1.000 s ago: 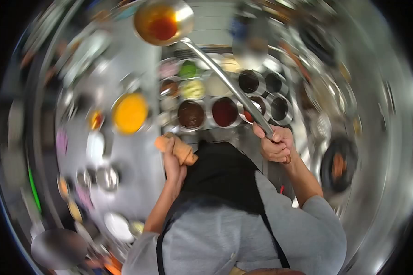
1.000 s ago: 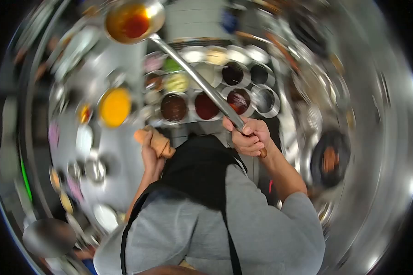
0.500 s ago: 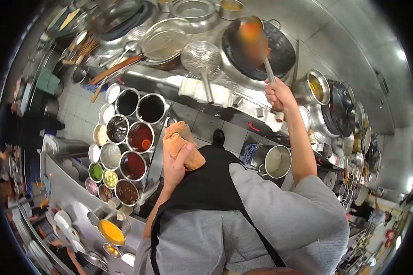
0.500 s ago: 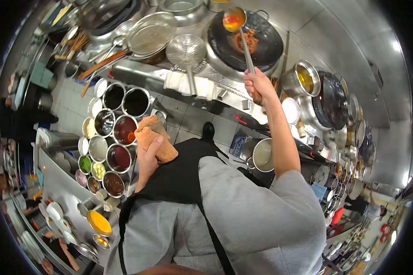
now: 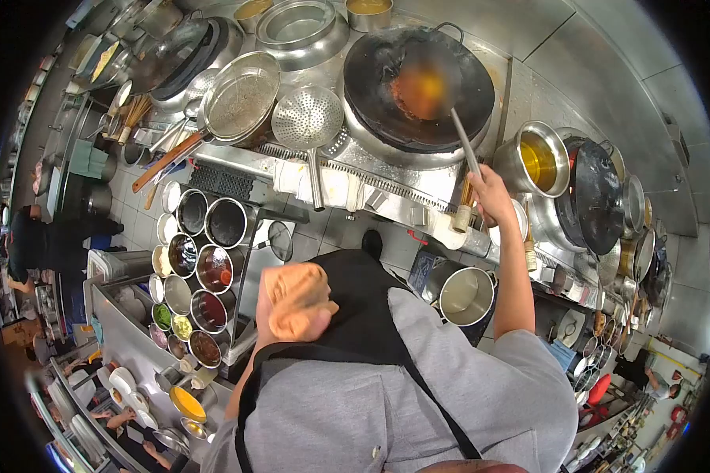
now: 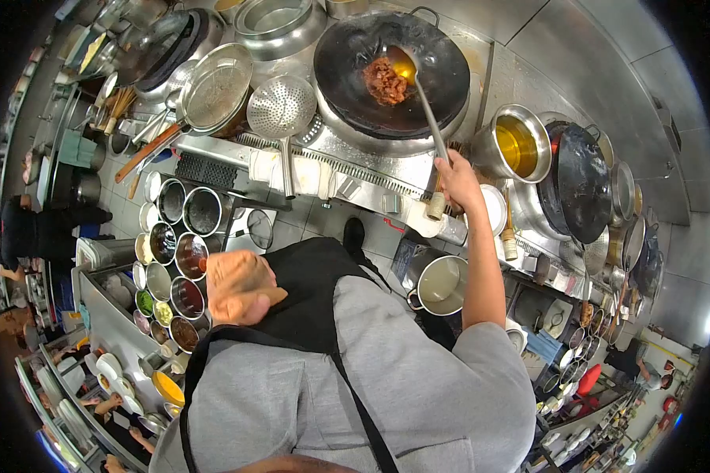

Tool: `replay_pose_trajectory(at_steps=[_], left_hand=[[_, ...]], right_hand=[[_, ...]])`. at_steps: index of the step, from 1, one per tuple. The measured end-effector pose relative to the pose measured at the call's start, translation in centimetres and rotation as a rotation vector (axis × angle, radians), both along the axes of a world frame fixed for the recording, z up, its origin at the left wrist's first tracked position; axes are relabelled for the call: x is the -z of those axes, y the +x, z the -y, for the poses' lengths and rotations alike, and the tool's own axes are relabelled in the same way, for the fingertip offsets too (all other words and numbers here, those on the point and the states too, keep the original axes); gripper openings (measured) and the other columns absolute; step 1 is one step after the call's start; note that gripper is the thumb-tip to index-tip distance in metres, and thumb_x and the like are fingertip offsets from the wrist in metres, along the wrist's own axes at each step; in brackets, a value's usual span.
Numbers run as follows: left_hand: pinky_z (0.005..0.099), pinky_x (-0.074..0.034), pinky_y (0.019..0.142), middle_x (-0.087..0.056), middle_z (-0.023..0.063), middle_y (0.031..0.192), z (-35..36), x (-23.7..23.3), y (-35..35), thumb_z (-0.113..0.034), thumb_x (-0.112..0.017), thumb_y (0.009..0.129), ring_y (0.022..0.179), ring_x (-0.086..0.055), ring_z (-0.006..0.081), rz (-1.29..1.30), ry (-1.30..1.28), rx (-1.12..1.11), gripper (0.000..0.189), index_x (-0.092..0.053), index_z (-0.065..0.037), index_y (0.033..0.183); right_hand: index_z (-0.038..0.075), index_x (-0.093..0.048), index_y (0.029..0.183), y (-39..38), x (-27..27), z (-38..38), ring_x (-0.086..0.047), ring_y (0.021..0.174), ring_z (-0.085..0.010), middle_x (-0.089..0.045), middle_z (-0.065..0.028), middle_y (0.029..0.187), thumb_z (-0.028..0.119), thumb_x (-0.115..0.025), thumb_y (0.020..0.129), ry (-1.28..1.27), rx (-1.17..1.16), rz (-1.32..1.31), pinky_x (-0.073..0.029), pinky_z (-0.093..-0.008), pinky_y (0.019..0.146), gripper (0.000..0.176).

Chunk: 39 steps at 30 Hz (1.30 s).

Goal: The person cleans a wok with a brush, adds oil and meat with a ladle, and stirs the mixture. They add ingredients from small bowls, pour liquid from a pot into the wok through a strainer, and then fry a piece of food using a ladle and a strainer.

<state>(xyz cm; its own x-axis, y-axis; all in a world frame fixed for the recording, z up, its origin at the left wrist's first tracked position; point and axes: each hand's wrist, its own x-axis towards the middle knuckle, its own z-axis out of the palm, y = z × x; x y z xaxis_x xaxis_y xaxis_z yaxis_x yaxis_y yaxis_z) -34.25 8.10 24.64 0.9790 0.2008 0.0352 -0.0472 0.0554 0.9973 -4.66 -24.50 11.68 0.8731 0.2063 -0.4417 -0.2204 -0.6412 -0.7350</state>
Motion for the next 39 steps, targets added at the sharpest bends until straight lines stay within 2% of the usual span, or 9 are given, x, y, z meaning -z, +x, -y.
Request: replay_pose_trajectory(at_steps=[4, 9, 19, 23, 28, 30, 32, 35, 39], left_hand=[[0.0328, -0.056, 0.07, -0.068, 0.016, 0.098, 0.3, -0.6, 2.0, -0.013, -0.09, 0.071, 0.081, -0.07, 0.0282, 0.264, 0.358, 0.265, 0.06, -0.053, 0.0, 0.115], [0.0331, -0.055, 0.073, -0.069, 0.0142, 0.101, -0.9, 0.9, 0.0, -0.018, -0.088, 0.074, 0.086, -0.072, 0.0265, 0.168, 0.554, -0.009, 0.057, -0.054, 0.001, 0.116], [0.0321, -0.045, 0.099, -0.058, 0.0092, 0.125, -7.6, 7.8, -12.4, -0.011, -0.073, 0.088, 0.113, -0.057, 0.016, -0.118, -0.168, -0.526, 0.058, -0.045, 0.0, 0.138], [0.0334, -0.045, 0.102, -0.056, 0.0106, 0.132, -10.1, 10.5, -18.7, -0.016, -0.075, 0.089, 0.118, -0.056, 0.0176, -0.107, -0.091, -0.502, 0.069, -0.039, 0.0, 0.146], [0.0315, -0.046, 0.098, -0.058, 0.0086, 0.127, -11.1, 14.5, -26.0, -0.018, -0.075, 0.087, 0.116, -0.057, 0.0142, -0.121, -0.35, -0.635, 0.074, -0.037, -0.001, 0.148], [0.0312, -0.048, 0.094, -0.059, 0.0061, 0.122, -12.2, 15.2, -29.0, -0.013, -0.072, 0.086, 0.111, -0.057, 0.0114, -0.095, -0.379, -0.656, 0.069, -0.04, -0.002, 0.146], [0.0309, -0.047, 0.094, -0.058, 0.0048, 0.121, -12.6, 15.3, -32.2, -0.013, -0.072, 0.087, 0.109, -0.057, 0.0113, -0.01, -0.432, -0.782, 0.065, -0.042, -0.003, 0.143], [0.0298, -0.047, 0.093, -0.058, 0.0016, 0.116, -12.8, 14.0, -36.5, -0.015, -0.074, 0.088, 0.106, -0.056, 0.0107, -0.035, -0.474, -0.951, 0.057, -0.048, -0.005, 0.137], [0.03, -0.05, 0.086, -0.06, 0.0021, 0.107, -12.1, 16.5, -41.6, -0.019, -0.076, 0.088, 0.097, -0.06, 0.0123, -0.086, -0.557, -1.148, 0.05, -0.052, -0.005, 0.129]], right_hand=[[0.001, -0.054, 0.129, 3.4, 5.7, -1.7, -0.059, 0.109, -0.0513, -0.065, -0.0344, 0.106, 0.029, -0.058, 0.098, -0.278, 0.047, 0.497, -0.047, -0.0513, 0.094, 0.042], [0.004, -0.055, 0.133, 2.5, 3.5, -2.8, -0.063, 0.108, -0.0484, -0.066, -0.0321, 0.11, 0.028, -0.058, 0.098, -0.211, -0.008, 0.168, -0.049, -0.0514, 0.091, 0.043], [0.002, -0.056, 0.133, 0.1, 4.6, -4.1, -0.059, 0.113, -0.0501, -0.064, -0.0324, 0.115, 0.032, -0.057, 0.098, -0.363, -0.164, 0.338, -0.048, -0.0495, 0.094, 0.046], [-0.001, -0.055, 0.134, 0.8, 3.7, -5.3, -0.061, 0.06, -0.0223, -0.069, -0.0183, 0.089, 0.03, -0.064, 0.097, -0.319, -0.101, 0.374, -0.052, -0.0379, 0.056, 0.049], [-0.013, -0.05, 0.13, 8.1, 13.1, -4.3, -0.064, 0.099, -0.0449, -0.065, -0.0309, 0.113, 0.035, -0.058, 0.097, -0.48, -0.247, 0.621, -0.049, -0.0464, 0.092, 0.059], [-0.009, -0.045, 0.13, 6.3, 13.2, -6.3, -0.061, 0.049, -0.0297, -0.06, -0.0206, 0.067, 0.028, -0.059, 0.096, -0.351, -0.293, 0.403, -0.048, -0.0424, 0.044, 0.052], [-0.007, -0.047, 0.132, 2.9, 10.7, -9.2, -0.069, 0.095, -0.0383, -0.068, -0.0274, 0.107, 0.036, -0.064, 0.093, -0.539, -0.278, 0.207, -0.053, -0.0472, 0.08, 0.061], [0.0, -0.045, 0.14, -6.4, 4.0, -18.4, -0.063, 0.115, -0.0427, -0.062, -0.0304, 0.127, 0.047, -0.064, 0.091, -1.12, -0.339, 0.547, -0.049, -0.0495, 0.095, 0.07], [0.003, -0.049, 0.138, -14.5, 6.2, -35.3, -0.059, 0.119, -0.0418, -0.06, -0.0263, 0.129, 0.021, -0.059, 0.09, -0.392, -0.807, 0.598, -0.046, -0.043, 0.102, 0.053]])
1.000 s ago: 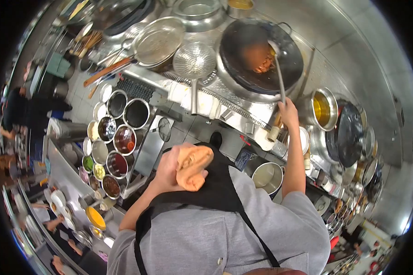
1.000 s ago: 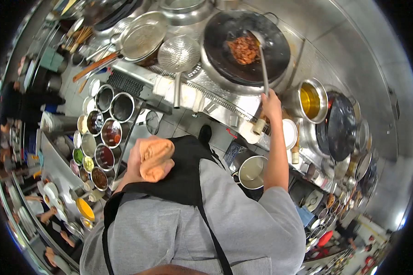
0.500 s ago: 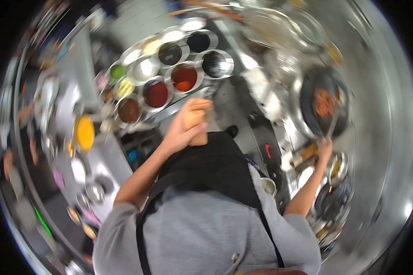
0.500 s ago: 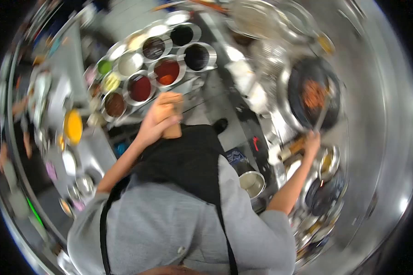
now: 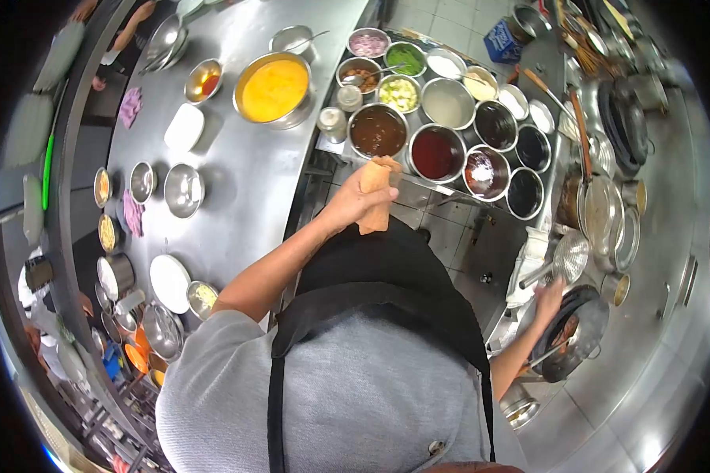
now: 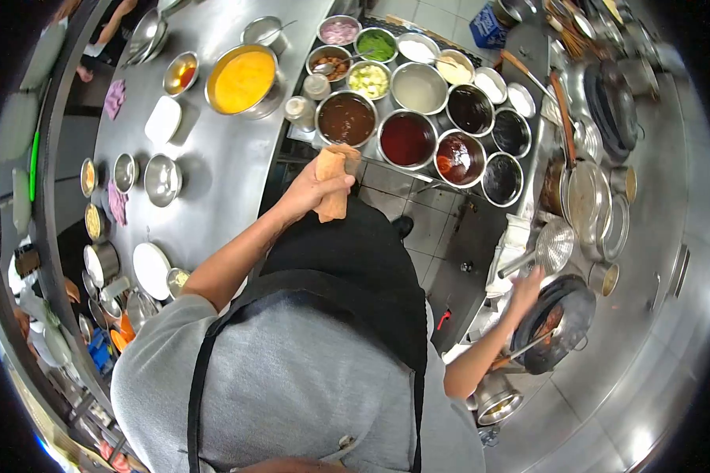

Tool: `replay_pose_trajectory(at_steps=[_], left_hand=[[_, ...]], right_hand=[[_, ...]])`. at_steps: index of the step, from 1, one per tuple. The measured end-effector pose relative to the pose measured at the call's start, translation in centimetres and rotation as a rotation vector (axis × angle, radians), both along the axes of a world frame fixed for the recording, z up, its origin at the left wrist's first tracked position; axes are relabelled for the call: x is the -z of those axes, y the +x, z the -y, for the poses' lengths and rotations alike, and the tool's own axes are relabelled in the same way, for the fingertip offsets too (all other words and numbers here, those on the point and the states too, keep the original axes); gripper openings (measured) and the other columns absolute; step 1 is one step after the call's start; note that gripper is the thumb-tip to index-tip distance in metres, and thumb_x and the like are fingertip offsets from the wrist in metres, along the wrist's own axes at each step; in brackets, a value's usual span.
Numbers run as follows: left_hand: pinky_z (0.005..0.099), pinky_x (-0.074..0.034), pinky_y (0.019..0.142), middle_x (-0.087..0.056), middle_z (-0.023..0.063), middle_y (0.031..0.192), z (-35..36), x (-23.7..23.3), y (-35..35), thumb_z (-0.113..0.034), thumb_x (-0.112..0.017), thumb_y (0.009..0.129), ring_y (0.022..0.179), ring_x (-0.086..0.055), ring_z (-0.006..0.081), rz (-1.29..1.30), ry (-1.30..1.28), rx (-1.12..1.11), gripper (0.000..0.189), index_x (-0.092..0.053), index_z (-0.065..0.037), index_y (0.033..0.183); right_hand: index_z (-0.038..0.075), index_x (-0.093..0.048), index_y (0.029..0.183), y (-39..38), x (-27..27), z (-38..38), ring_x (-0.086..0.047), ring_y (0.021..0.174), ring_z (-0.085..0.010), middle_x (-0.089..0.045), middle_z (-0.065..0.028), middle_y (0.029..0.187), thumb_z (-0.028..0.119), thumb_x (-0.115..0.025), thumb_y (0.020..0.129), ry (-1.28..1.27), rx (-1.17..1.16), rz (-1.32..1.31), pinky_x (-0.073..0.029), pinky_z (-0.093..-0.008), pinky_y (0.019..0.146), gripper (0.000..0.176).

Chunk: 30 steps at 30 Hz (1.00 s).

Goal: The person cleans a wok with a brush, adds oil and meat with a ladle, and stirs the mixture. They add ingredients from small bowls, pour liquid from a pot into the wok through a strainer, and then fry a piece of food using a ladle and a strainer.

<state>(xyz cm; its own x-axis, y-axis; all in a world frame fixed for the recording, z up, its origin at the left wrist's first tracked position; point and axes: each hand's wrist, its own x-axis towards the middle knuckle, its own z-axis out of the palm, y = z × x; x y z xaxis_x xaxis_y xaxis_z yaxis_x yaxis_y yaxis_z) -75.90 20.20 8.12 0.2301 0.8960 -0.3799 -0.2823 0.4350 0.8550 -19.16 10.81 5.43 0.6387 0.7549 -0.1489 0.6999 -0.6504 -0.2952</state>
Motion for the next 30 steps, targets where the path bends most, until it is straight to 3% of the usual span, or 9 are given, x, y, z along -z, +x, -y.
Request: replay_pose_trajectory(at_steps=[3, 4, 6, 7, 12, 15, 22, 27, 30], left_hand=[[0.0312, -0.054, 0.076, -0.062, 0.0044, 0.098, 1.3, 2.6, -2.6, -0.018, -0.075, 0.088, 0.085, -0.064, 0.0148, 0.055, -0.159, -0.191, 0.045, -0.053, -0.004, 0.125], [0.0313, -0.054, 0.076, -0.062, 0.0045, 0.098, 1.7, 3.2, -3.2, -0.017, -0.075, 0.088, 0.086, -0.064, 0.0148, 0.044, -0.146, -0.239, 0.045, -0.053, -0.003, 0.125], [0.0313, -0.054, 0.076, -0.062, 0.0047, 0.099, 2.4, 4.0, -4.1, -0.015, -0.074, 0.087, 0.086, -0.064, 0.0147, 0.019, -0.118, -0.333, 0.045, -0.053, -0.002, 0.125], [0.0314, -0.054, 0.077, -0.063, 0.0058, 0.1, 2.9, 4.8, -4.7, -0.014, -0.074, 0.086, 0.086, -0.065, 0.0158, -0.03, -0.144, -0.37, 0.047, -0.052, -0.001, 0.126], [0.0329, -0.053, 0.084, -0.062, 0.0083, 0.107, 5.8, 5.3, -6.5, -0.01, -0.07, 0.087, 0.093, -0.063, 0.018, -0.148, -0.255, -0.562, 0.05, -0.051, 0.0, 0.131], [0.0332, -0.051, 0.088, -0.06, 0.0088, 0.115, 8.0, 5.9, -7.7, -0.008, -0.068, 0.087, 0.101, -0.061, 0.0182, -0.127, -0.331, -0.648, 0.051, -0.05, 0.0, 0.134], [0.0337, -0.051, 0.088, -0.062, 0.0096, 0.111, 9.8, 6.2, -10.6, -0.011, -0.066, 0.085, 0.099, -0.062, 0.0192, -0.253, -0.384, -0.766, 0.05, -0.051, 0.0, 0.131], [0.0342, -0.052, 0.086, -0.062, 0.0103, 0.11, 7.8, 5.2, -11.3, -0.011, -0.067, 0.085, 0.099, -0.062, 0.0198, -0.219, -0.383, -0.691, 0.051, -0.05, 0.002, 0.131], [0.0339, -0.052, 0.086, -0.062, 0.0107, 0.11, 6.7, 4.9, -11.1, -0.011, -0.068, 0.084, 0.098, -0.063, 0.0199, -0.276, -0.348, -0.65, 0.053, -0.049, 0.002, 0.132]], right_hand=[[0.0, -0.065, 0.115, -12.4, 5.9, -14.9, -0.063, 0.106, -0.0333, -0.066, -0.0189, 0.115, 0.0, -0.054, 0.082, 0.205, -0.673, 0.05, -0.05, -0.0353, 0.092, 0.035], [0.002, -0.06, 0.12, -17.7, 6.5, -18.2, -0.063, 0.104, -0.0293, -0.064, -0.0157, 0.116, 0.002, -0.055, 0.085, 0.215, -0.686, -0.334, -0.052, -0.035, 0.087, 0.035], [0.006, -0.05, 0.129, -28.3, 7.7, -25.0, -0.063, 0.1, -0.0213, -0.059, -0.0092, 0.118, 0.006, -0.058, 0.09, 0.196, -0.512, -1.133, -0.057, -0.0342, 0.076, 0.04], [0.006, -0.046, 0.129, -33.0, 6.3, -27.5, -0.064, 0.095, -0.021, -0.057, -0.0111, 0.123, 0.006, -0.061, 0.089, 0.174, -0.638, -0.933, -0.057, -0.0318, 0.066, 0.042], [0.001, -0.054, 0.119, -45.8, 11.5, -41.6, -0.063, 0.063, -0.0174, -0.063, -0.0054, 0.081, 0.02, -0.067, 0.095, 0.034, -0.113, -1.499, -0.047, -0.0273, 0.049, 0.033], [0.002, -0.063, 0.11, -48.6, 16.2, -44.8, -0.062, 0.059, -0.0144, -0.063, -0.0037, 0.074, 0.022, -0.064, 0.096, -0.025, -0.264, -1.352, -0.046, -0.0274, 0.049, 0.024], [0.002, -0.069, 0.097, -49.5, 10.5, -37.9, -0.066, 0.055, -0.0187, -0.067, -0.0091, 0.07, 0.027, -0.053, 0.101, 0.538, -0.923, -0.413, -0.05, -0.0372, 0.056, 0.031], [-0.007, -0.059, 0.112, -50.0, 14.7, -38.5, -0.069, 0.062, -0.019, -0.069, -0.0151, 0.082, 0.014, -0.042, 0.106, 0.222, -0.424, -1.246, -0.048, -0.0258, 0.049, 0.027], [-0.008, -0.058, 0.112, -49.6, 14.6, -38.2, -0.07, 0.064, -0.0198, -0.069, -0.0159, 0.082, 0.012, -0.042, 0.106, 0.194, -0.493, -1.239, -0.05, -0.0272, 0.049, 0.027]])
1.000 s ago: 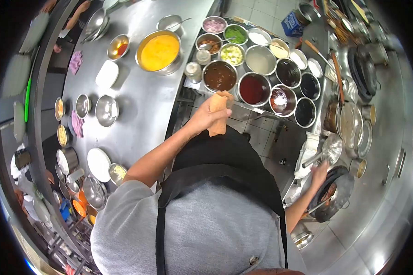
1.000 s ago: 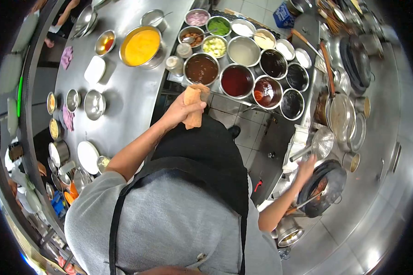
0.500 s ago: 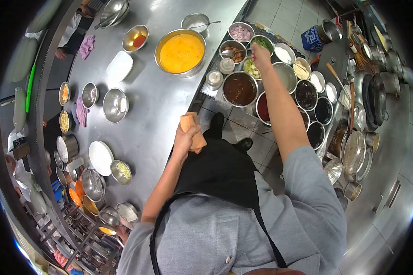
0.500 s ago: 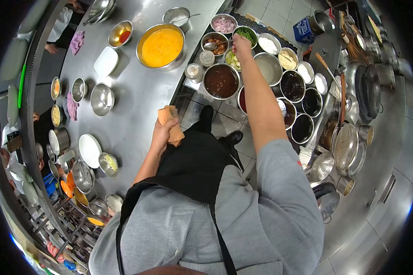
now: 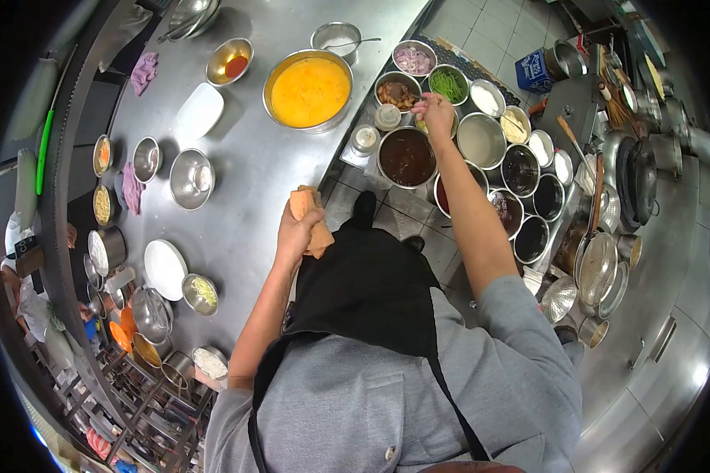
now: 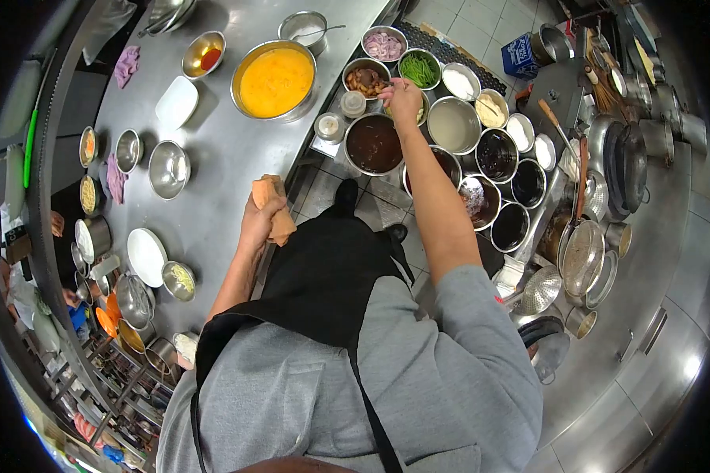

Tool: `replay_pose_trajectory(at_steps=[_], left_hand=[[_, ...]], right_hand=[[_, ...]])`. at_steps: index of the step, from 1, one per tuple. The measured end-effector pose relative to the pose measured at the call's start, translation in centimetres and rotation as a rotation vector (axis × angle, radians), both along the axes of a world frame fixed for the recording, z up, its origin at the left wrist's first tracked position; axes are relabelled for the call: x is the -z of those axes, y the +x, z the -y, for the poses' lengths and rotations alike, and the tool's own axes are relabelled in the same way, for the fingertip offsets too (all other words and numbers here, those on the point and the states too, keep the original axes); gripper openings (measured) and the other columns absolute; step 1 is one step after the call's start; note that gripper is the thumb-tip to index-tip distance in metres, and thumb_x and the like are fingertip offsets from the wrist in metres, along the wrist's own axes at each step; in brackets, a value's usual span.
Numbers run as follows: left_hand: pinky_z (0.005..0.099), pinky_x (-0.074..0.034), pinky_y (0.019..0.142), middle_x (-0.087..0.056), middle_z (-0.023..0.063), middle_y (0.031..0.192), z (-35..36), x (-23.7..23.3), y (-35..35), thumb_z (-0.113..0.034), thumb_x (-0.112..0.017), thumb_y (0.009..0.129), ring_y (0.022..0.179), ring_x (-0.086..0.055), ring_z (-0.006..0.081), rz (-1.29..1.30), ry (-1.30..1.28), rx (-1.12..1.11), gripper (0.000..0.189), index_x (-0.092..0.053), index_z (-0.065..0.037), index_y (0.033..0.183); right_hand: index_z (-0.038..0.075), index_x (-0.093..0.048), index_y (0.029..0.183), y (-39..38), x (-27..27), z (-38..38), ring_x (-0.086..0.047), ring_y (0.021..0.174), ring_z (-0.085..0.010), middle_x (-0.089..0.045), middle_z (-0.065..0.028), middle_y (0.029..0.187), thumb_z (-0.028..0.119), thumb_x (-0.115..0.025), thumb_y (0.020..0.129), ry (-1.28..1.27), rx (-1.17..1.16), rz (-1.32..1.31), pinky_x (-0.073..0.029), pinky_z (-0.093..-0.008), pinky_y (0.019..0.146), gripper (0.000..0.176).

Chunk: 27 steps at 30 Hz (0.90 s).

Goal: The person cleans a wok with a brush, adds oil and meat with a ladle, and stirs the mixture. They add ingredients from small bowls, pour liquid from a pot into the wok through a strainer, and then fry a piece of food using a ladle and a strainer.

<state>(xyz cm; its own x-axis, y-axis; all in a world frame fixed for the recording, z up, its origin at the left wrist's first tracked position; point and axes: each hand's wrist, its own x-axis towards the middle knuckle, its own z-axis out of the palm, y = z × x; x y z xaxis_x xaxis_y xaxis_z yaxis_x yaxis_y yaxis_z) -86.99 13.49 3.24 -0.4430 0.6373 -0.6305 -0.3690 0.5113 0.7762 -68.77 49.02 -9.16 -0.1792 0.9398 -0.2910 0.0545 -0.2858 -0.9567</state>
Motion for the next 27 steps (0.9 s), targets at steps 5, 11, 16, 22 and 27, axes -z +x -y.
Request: replay_pose_trajectory(at_steps=[5, 11, 16, 22, 27], left_hand=[[0.0335, -0.052, 0.086, -0.063, 0.0108, 0.11, -1.6, 0.0, 0.6, -0.01, -0.069, 0.084, 0.096, -0.063, 0.0201, 0.001, -0.004, 0.06, 0.053, -0.049, 0.001, 0.133], [0.0337, -0.052, 0.085, -0.064, 0.0104, 0.109, -2.5, -1.5, 1.5, -0.01, -0.069, 0.084, 0.096, -0.064, 0.0201, -0.04, -0.05, 0.12, 0.051, -0.051, 0.001, 0.131], [0.033, -0.053, 0.081, -0.063, 0.0091, 0.103, -2.7, 1.0, 1.9, -0.012, -0.069, 0.083, 0.09, -0.064, 0.0188, -0.121, -0.007, 0.198, 0.051, -0.053, 0.0, 0.129], [0.0403, -0.049, 0.097, -0.064, 0.018, 0.126, -5.4, 10.1, 1.4, -0.02, -0.075, 0.077, 0.114, -0.064, 0.0329, -0.57, 0.029, 0.742, 0.074, -0.046, -0.004, 0.143], [0.0429, -0.048, 0.1, -0.064, 0.0237, 0.126, -9.9, 13.8, 2.2, -0.025, -0.075, 0.074, 0.117, -0.063, 0.0374, -0.71, -0.108, 1.204, 0.077, -0.046, -0.006, 0.144]], right_hand=[[-0.009, -0.055, 0.112, -0.9, 0.7, 1.3, -0.07, 0.063, -0.0232, -0.068, -0.0189, 0.083, 0.013, -0.043, 0.106, -0.139, 0.065, -0.121, -0.051, -0.0286, 0.047, 0.026], [-0.007, -0.055, 0.114, 1.8, 0.3, 1.9, -0.071, 0.073, -0.0245, -0.067, -0.0194, 0.091, 0.013, -0.041, 0.105, -0.316, 0.242, -0.377, -0.052, -0.0295, 0.054, 0.026], [-0.005, -0.057, 0.116, 5.3, -0.5, 3.8, -0.069, 0.076, -0.023, -0.067, -0.0165, 0.093, 0.012, -0.043, 0.104, -0.392, 0.287, -0.523, -0.051, -0.0281, 0.06, 0.025], [-0.002, -0.062, 0.117, 14.5, -8.4, 10.1, -0.065, 0.074, -0.0145, -0.069, -0.0095, 0.088, 0.02, -0.052, 0.104, -0.263, 0.296, -0.806, -0.052, -0.0233, 0.061, 0.027], [-0.001, -0.063, 0.118, 29.5, -22.9, 22.6, -0.064, 0.066, -0.012, -0.069, -0.0056, 0.082, 0.02, -0.056, 0.102, 0.057, 0.583, -0.638, -0.05, -0.022, 0.058, 0.028]])
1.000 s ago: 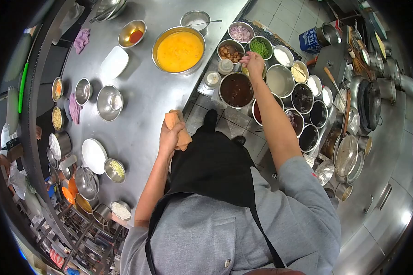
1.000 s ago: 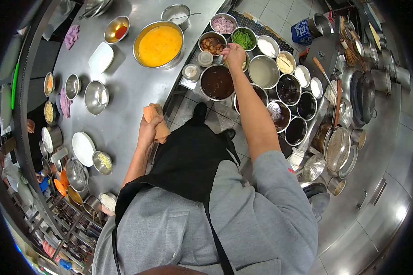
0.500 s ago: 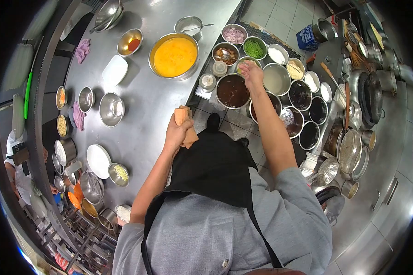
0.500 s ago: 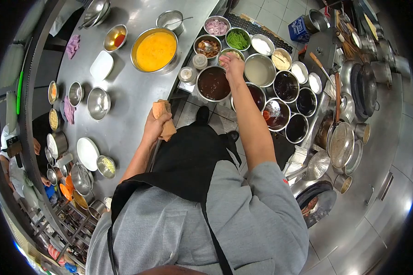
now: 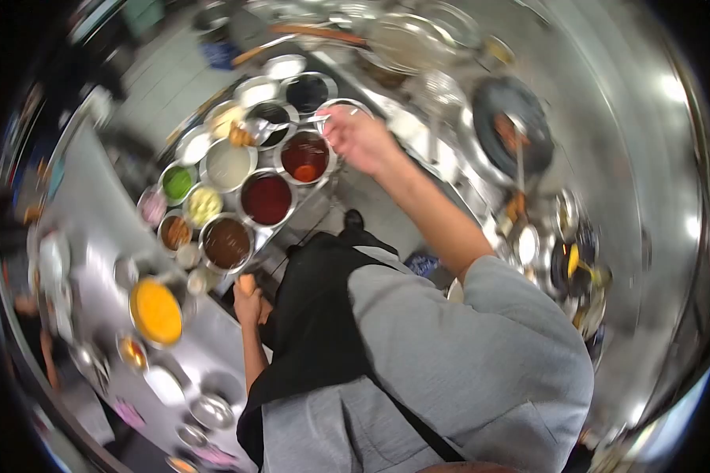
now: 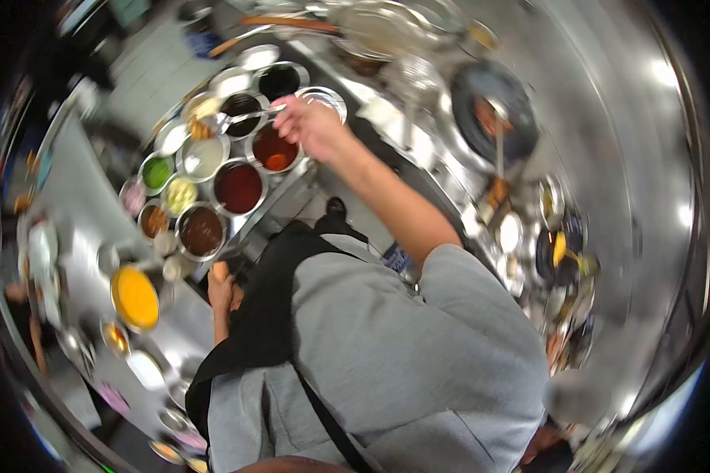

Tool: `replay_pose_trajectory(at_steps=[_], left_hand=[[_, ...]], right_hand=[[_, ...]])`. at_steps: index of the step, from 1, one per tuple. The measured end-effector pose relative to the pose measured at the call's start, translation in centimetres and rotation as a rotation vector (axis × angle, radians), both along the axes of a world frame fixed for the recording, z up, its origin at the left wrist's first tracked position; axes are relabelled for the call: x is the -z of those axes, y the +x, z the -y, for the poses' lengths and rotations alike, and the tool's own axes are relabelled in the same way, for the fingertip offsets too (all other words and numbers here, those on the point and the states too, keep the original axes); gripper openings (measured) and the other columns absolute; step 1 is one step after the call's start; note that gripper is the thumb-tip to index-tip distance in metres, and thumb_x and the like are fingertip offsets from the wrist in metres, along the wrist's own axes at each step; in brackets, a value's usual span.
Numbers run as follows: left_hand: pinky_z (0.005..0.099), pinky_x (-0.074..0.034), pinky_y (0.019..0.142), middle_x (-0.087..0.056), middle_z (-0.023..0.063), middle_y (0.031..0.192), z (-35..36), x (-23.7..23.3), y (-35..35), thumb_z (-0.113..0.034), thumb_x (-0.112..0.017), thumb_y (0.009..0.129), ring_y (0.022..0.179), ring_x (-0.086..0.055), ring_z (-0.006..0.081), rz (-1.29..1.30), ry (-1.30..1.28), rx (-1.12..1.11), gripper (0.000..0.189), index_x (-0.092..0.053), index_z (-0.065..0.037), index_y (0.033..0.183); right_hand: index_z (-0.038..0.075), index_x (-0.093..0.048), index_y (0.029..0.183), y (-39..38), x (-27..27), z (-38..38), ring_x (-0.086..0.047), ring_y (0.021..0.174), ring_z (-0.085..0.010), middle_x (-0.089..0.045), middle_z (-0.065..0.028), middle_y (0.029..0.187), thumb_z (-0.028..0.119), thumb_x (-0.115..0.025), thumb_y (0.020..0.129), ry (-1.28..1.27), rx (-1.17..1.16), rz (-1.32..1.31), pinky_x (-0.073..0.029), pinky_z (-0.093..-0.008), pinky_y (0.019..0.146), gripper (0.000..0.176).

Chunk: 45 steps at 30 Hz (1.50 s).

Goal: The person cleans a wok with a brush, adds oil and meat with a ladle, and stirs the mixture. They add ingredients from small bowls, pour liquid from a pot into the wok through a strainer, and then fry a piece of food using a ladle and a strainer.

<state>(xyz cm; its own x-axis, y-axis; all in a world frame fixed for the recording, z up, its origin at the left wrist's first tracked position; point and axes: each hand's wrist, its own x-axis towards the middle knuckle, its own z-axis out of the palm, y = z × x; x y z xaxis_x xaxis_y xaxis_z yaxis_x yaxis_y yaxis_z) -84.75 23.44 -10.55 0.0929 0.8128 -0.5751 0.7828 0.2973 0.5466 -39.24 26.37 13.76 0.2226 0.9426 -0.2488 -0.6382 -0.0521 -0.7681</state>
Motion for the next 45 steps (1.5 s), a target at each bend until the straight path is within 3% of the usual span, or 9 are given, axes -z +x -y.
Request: replay_pose_trajectory(at_steps=[4, 9, 14, 19, 31, 33, 38, 41, 45], left_hand=[[0.0451, -0.049, 0.098, -0.066, 0.0255, 0.121, -2.4, -2.2, 2.7, -0.022, -0.073, 0.073, 0.114, -0.064, 0.0407, -0.059, -0.132, 0.255, 0.071, -0.05, -0.005, 0.138], [0.046, -0.048, 0.098, -0.066, 0.0264, 0.121, -4.9, -1.5, 4.1, -0.021, -0.073, 0.071, 0.117, -0.062, 0.0414, -0.042, -0.2, 0.531, 0.07, -0.052, -0.004, 0.135], [0.0465, -0.048, 0.098, -0.067, 0.0262, 0.119, -5.4, -2.2, 3.8, -0.023, -0.072, 0.071, 0.117, -0.062, 0.0415, -0.101, -0.259, 0.685, 0.069, -0.053, -0.004, 0.134], [0.0464, -0.05, 0.095, -0.068, 0.0259, 0.115, -4.0, -6.8, 3.1, -0.026, -0.073, 0.07, 0.113, -0.064, 0.0414, 0.079, -0.191, 0.556, 0.066, -0.055, -0.004, 0.13], [0.0353, -0.052, 0.088, -0.066, 0.0107, 0.111, 1.9, -15.8, -0.6, -0.018, -0.075, 0.081, 0.101, -0.066, 0.0225, 0.791, -0.149, -0.284, 0.059, -0.05, -0.006, 0.133], [0.0322, -0.055, 0.078, -0.067, 0.0104, 0.104, 2.1, -18.0, 0.5, -0.014, -0.073, 0.087, 0.093, -0.066, 0.0175, 0.985, -0.04, -0.486, 0.056, -0.045, -0.007, 0.135], [0.039, -0.045, 0.104, -0.051, 0.0107, 0.132, -1.5, -18.1, 4.3, -0.033, -0.066, 0.097, 0.123, -0.053, 0.0217, 0.994, 0.219, -0.493, 0.064, -0.035, -0.011, 0.148], [0.0413, -0.04, 0.111, -0.052, 0.0118, 0.137, -3.6, -19.5, 9.9, -0.056, -0.053, 0.1, 0.126, -0.053, 0.0249, 1.33, 0.028, -0.536, 0.069, -0.036, -0.01, 0.148], [0.0462, -0.04, 0.113, -0.054, 0.012, 0.141, -7.1, -19.4, 16.1, -0.059, -0.045, 0.1, 0.132, -0.051, 0.0274, 1.579, -0.411, -0.445, 0.07, -0.041, -0.008, 0.148]], right_hand=[[-0.005, -0.06, 0.123, 16.4, -8.4, 14.4, -0.062, 0.071, -0.0105, -0.068, -0.0066, 0.085, 0.009, -0.047, 0.1, 0.116, 0.28, 0.246, -0.05, -0.0215, 0.057, 0.03], [-0.005, -0.066, 0.112, 32.2, -9.3, 28.4, -0.063, 0.059, -0.0149, -0.07, -0.0116, 0.079, 0.012, -0.046, 0.104, -0.476, 0.924, 0.847, -0.05, -0.0243, 0.049, 0.027], [-0.006, -0.064, 0.107, 32.1, -7.3, 28.0, -0.065, 0.056, -0.0185, -0.07, -0.0153, 0.078, 0.015, -0.047, 0.103, -0.82, 1.063, 1.172, -0.051, -0.0286, 0.048, 0.027], [-0.006, -0.061, 0.112, 20.0, -1.9, 13.3, -0.065, 0.06, -0.0177, -0.069, -0.0167, 0.083, 0.021, -0.051, 0.104, -0.228, 0.687, 0.697, -0.046, -0.0268, 0.048, 0.03], [0.0, -0.054, 0.119, -24.1, 13.4, -15.1, -0.071, 0.076, -0.0217, -0.07, -0.0198, 0.103, 0.021, -0.049, 0.103, -0.254, -0.465, 0.148, -0.055, -0.0294, 0.058, 0.027], [0.001, -0.054, 0.121, -25.7, 12.7, -14.4, -0.07, 0.081, -0.0215, -0.069, -0.0186, 0.107, 0.026, -0.051, 0.103, -0.31, -0.571, 0.153, -0.055, -0.0309, 0.062, 0.031], [0.003, -0.055, 0.132, -23.1, 7.0, -3.7, -0.064, 0.093, -0.0168, -0.067, -0.0091, 0.104, 0.035, -0.063, 0.099, 0.005, -0.768, 0.343, -0.054, -0.0321, 0.08, 0.046], [0.003, -0.06, 0.113, -17.8, 3.7, -0.6, -0.052, 0.087, -0.0131, -0.053, -0.0044, 0.096, 0.02, -0.074, 0.088, 0.291, -0.513, 0.951, -0.046, -0.0313, 0.075, 0.033], [0.005, -0.057, 0.102, -7.6, -1.2, 3.4, -0.051, 0.096, -0.0107, -0.051, -0.0013, 0.103, 0.016, -0.068, 0.094, 0.4, -0.26, 0.729, -0.046, -0.0285, 0.083, 0.017]])
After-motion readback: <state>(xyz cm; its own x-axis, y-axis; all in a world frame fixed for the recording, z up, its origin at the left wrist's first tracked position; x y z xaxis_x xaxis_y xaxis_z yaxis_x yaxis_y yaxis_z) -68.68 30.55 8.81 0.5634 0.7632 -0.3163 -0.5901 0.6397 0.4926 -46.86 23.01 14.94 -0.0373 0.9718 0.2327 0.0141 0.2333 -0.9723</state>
